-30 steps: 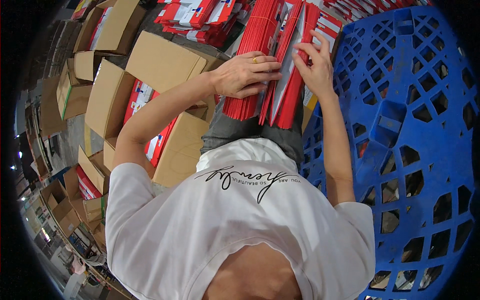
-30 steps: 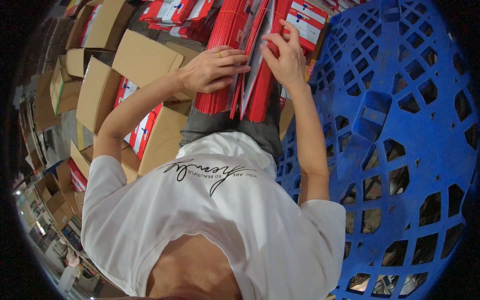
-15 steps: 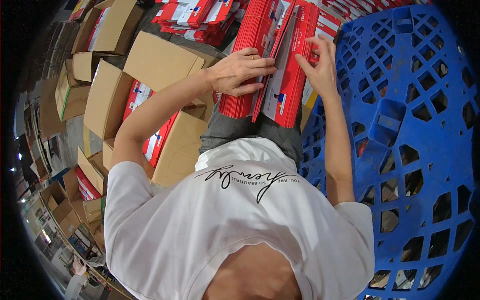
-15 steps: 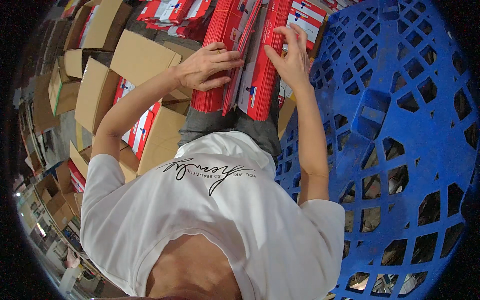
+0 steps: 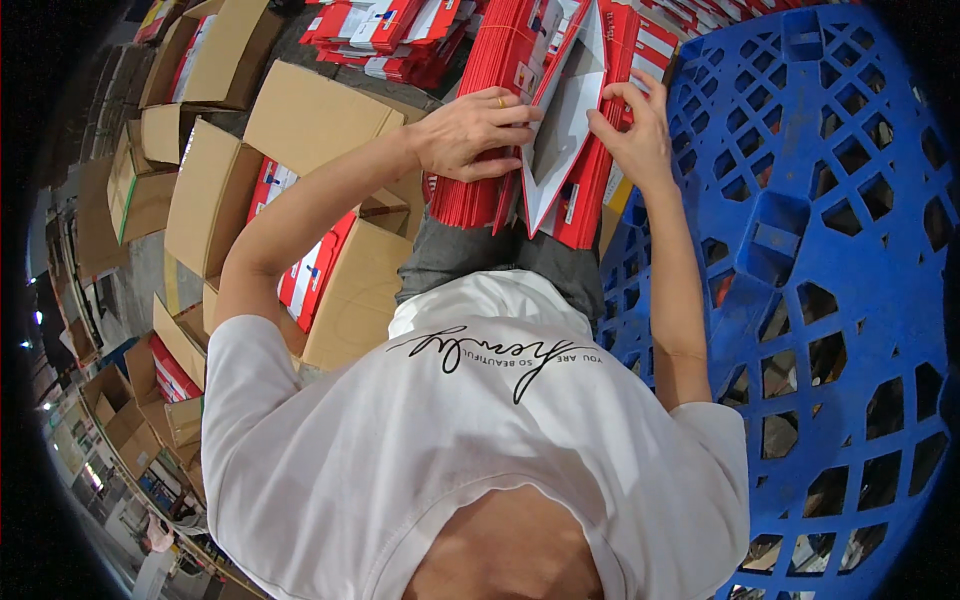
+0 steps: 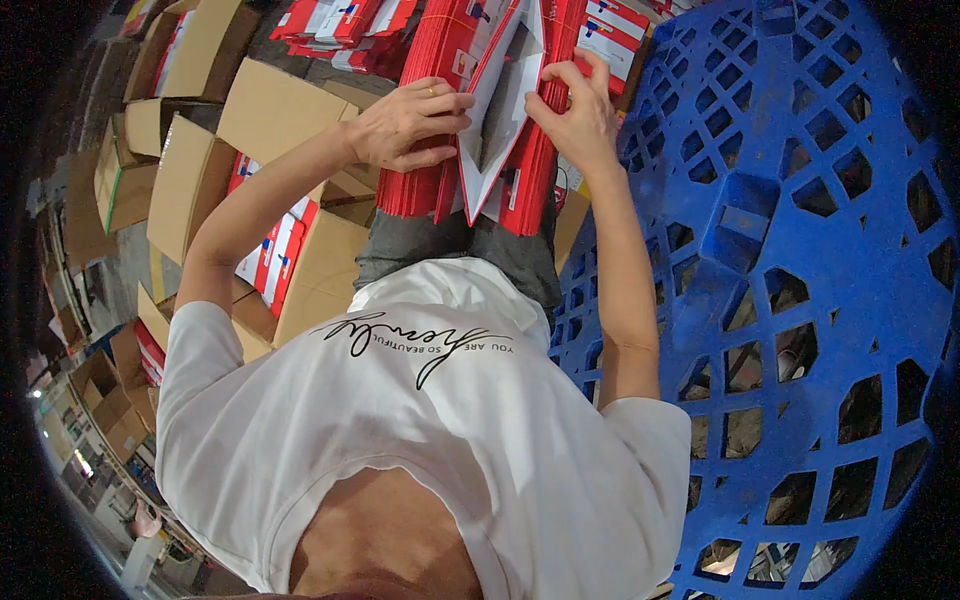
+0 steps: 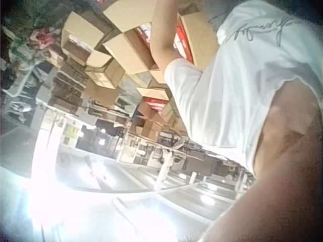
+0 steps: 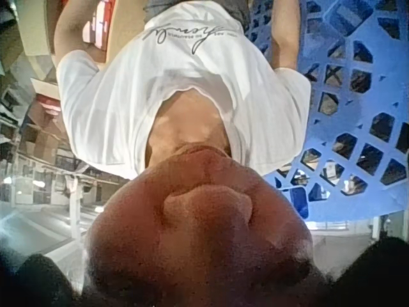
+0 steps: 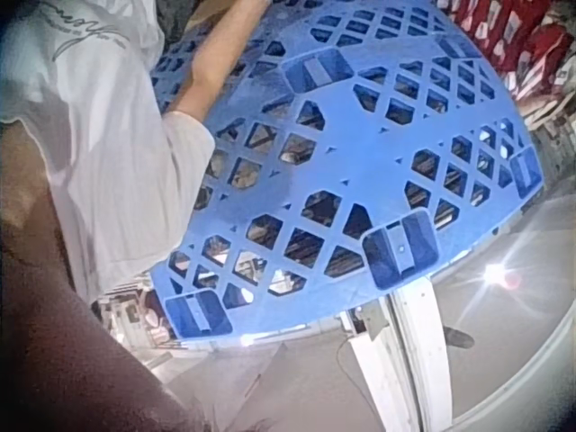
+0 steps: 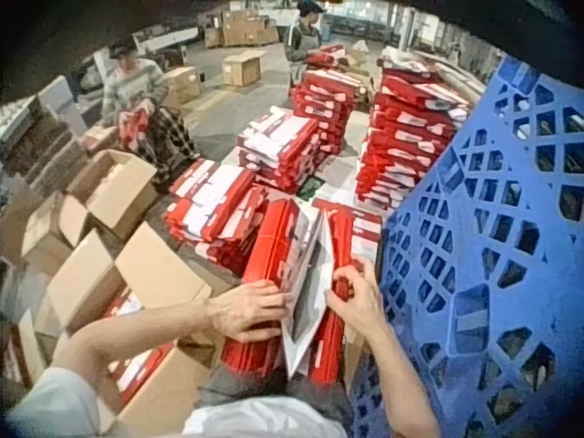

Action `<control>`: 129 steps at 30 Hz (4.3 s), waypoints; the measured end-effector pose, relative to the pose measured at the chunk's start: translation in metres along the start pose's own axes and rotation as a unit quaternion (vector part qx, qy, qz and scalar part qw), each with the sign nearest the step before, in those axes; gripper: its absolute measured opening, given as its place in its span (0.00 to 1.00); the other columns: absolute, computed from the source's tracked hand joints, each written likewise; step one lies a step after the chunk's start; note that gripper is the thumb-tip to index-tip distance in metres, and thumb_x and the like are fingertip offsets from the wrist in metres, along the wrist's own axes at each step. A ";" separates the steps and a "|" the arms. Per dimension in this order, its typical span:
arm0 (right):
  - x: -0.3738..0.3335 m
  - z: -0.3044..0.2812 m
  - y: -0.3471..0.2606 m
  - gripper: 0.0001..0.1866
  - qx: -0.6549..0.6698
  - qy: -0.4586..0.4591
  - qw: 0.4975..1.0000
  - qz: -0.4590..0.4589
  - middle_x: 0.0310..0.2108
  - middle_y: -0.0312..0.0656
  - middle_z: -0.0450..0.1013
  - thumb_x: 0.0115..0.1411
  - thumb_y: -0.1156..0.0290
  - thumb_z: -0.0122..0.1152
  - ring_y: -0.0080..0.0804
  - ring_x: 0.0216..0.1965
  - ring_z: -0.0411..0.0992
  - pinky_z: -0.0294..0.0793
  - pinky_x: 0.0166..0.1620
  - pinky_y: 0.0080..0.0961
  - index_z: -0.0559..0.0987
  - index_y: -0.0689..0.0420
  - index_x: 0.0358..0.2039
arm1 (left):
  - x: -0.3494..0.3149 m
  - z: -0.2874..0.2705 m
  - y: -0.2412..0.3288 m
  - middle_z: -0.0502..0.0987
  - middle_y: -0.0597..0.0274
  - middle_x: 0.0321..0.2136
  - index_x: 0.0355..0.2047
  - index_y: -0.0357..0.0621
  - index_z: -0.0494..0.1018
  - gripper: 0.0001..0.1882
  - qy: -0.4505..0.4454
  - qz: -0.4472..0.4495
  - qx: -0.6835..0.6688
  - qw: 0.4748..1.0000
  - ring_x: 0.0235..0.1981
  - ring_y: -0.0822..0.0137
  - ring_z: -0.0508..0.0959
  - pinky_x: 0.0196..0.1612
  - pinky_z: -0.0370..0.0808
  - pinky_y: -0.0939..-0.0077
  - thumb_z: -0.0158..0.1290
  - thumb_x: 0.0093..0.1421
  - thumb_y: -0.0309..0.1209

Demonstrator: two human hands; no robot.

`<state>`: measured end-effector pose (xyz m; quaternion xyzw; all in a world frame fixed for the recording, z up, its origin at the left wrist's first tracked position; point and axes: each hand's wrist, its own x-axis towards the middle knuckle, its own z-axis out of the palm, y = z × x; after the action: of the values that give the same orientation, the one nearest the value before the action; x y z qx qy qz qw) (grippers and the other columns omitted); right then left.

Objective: The person sits on the floor and repeatedly picks up stacks of red and white packages, flips them over, and places them into a blue plastic crate. The person handles the packages one by one or in small groups, organizing them into the container.

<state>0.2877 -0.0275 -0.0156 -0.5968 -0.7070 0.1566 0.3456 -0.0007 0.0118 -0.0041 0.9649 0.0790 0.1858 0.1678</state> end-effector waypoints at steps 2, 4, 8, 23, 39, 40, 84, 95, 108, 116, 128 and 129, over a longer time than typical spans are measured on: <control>-0.003 0.009 -0.008 0.17 0.035 0.026 0.997 -0.061 0.63 0.52 0.60 0.57 0.64 0.70 0.54 0.51 0.76 0.77 0.53 0.46 0.78 0.48 0.46 | 0.002 0.000 0.004 0.70 0.50 0.59 0.55 0.38 0.73 0.26 0.032 -0.002 0.006 0.999 0.56 0.54 0.75 0.64 0.67 0.56 0.60 0.58 0.36; -0.004 0.014 -0.019 0.16 0.062 0.037 0.996 -0.050 0.64 0.54 0.60 0.59 0.66 0.68 0.54 0.49 0.78 0.76 0.53 0.44 0.78 0.48 0.48 | 0.010 0.002 0.008 0.68 0.50 0.62 0.59 0.40 0.71 0.29 -0.006 -0.004 0.023 1.000 0.60 0.55 0.72 0.67 0.65 0.54 0.60 0.57 0.36; 0.001 0.016 -0.010 0.12 0.040 0.031 0.995 -0.089 0.64 0.56 0.59 0.62 0.68 0.66 0.52 0.45 0.79 0.76 0.53 0.40 0.79 0.50 0.46 | 0.015 0.000 0.011 0.61 0.51 0.70 0.67 0.42 0.66 0.34 -0.046 -0.022 0.011 0.999 0.69 0.53 0.65 0.71 0.60 0.52 0.54 0.59 0.33; -0.003 0.019 -0.012 0.16 0.052 0.031 0.997 -0.045 0.63 0.54 0.58 0.57 0.60 0.74 0.53 0.56 0.72 0.73 0.54 0.43 0.78 0.52 0.39 | 0.004 -0.003 0.006 0.65 0.50 0.68 0.69 0.44 0.64 0.34 -0.059 -0.017 0.041 0.997 0.67 0.53 0.66 0.72 0.58 0.51 0.51 0.62 0.37; -0.001 0.020 -0.014 0.16 0.075 0.025 0.996 -0.052 0.62 0.55 0.57 0.58 0.63 0.74 0.55 0.65 0.63 0.68 0.61 0.46 0.77 0.53 0.40 | 0.006 0.003 0.003 0.64 0.54 0.69 0.67 0.49 0.66 0.30 -0.075 -0.003 0.069 0.995 0.58 0.53 0.71 0.67 0.61 0.52 0.52 0.65 0.39; -0.001 0.019 -0.014 0.16 0.072 0.026 0.996 -0.049 0.62 0.55 0.57 0.57 0.63 0.74 0.55 0.65 0.63 0.68 0.61 0.46 0.77 0.53 0.40 | 0.006 0.002 0.004 0.65 0.53 0.68 0.65 0.48 0.67 0.28 -0.067 0.000 0.065 0.996 0.57 0.53 0.71 0.67 0.61 0.52 0.52 0.64 0.39; 0.017 0.016 -0.047 0.29 -0.061 0.113 0.991 0.042 0.60 0.53 0.62 0.48 0.49 0.79 0.56 0.61 0.66 0.72 0.57 0.50 0.75 0.54 0.41 | -0.010 0.003 0.010 0.78 0.53 0.49 0.52 0.40 0.77 0.24 0.075 -0.026 0.055 0.995 0.61 0.50 0.72 0.68 0.63 0.49 0.59 0.63 0.44; 0.020 0.012 -0.034 0.32 0.005 0.057 0.998 0.039 0.52 0.49 0.66 0.47 0.57 0.79 0.49 0.56 0.66 0.70 0.57 0.45 0.72 0.57 0.47 | -0.009 0.003 0.010 0.71 0.53 0.59 0.57 0.45 0.74 0.24 0.053 -0.037 0.066 0.996 0.62 0.52 0.69 0.67 0.62 0.49 0.55 0.65 0.45; 0.032 0.013 -0.038 0.28 -0.049 -0.014 0.979 -0.198 0.62 0.44 0.70 0.53 0.79 0.55 0.49 0.69 0.61 0.59 0.69 0.48 0.84 0.42 0.53 | -0.006 0.010 0.014 0.70 0.49 0.59 0.62 0.41 0.71 0.28 0.116 -0.065 0.031 0.991 0.66 0.49 0.68 0.70 0.63 0.50 0.57 0.64 0.40; 0.024 0.007 -0.030 0.30 -0.089 -0.029 0.973 -0.211 0.65 0.43 0.70 0.56 0.79 0.59 0.46 0.68 0.64 0.62 0.67 0.47 0.82 0.38 0.59 | -0.010 0.005 0.008 0.72 0.53 0.54 0.57 0.45 0.73 0.24 0.112 -0.044 0.075 0.990 0.61 0.50 0.71 0.66 0.67 0.51 0.58 0.63 0.40; 0.027 0.000 -0.030 0.11 -0.102 0.042 0.978 -0.176 0.58 0.49 0.73 0.55 0.62 0.70 0.57 0.67 0.61 0.64 0.63 0.52 0.85 0.52 0.36 | -0.017 0.003 0.003 0.72 0.54 0.50 0.46 0.44 0.74 0.16 0.137 -0.039 0.082 0.986 0.58 0.52 0.73 0.63 0.69 0.53 0.60 0.61 0.36; 0.030 0.005 -0.036 0.13 -0.100 0.057 0.978 -0.172 0.58 0.50 0.73 0.54 0.59 0.72 0.57 0.67 0.61 0.63 0.64 0.53 0.84 0.53 0.34 | -0.014 0.005 0.004 0.73 0.54 0.50 0.46 0.44 0.74 0.16 0.139 -0.040 0.074 0.987 0.58 0.52 0.73 0.63 0.69 0.53 0.60 0.61 0.36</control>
<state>0.2566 -0.0069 0.0128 -0.5062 -0.7903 -0.0108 0.3450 -0.0116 0.0036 -0.0116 0.9356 0.1532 0.3049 0.0905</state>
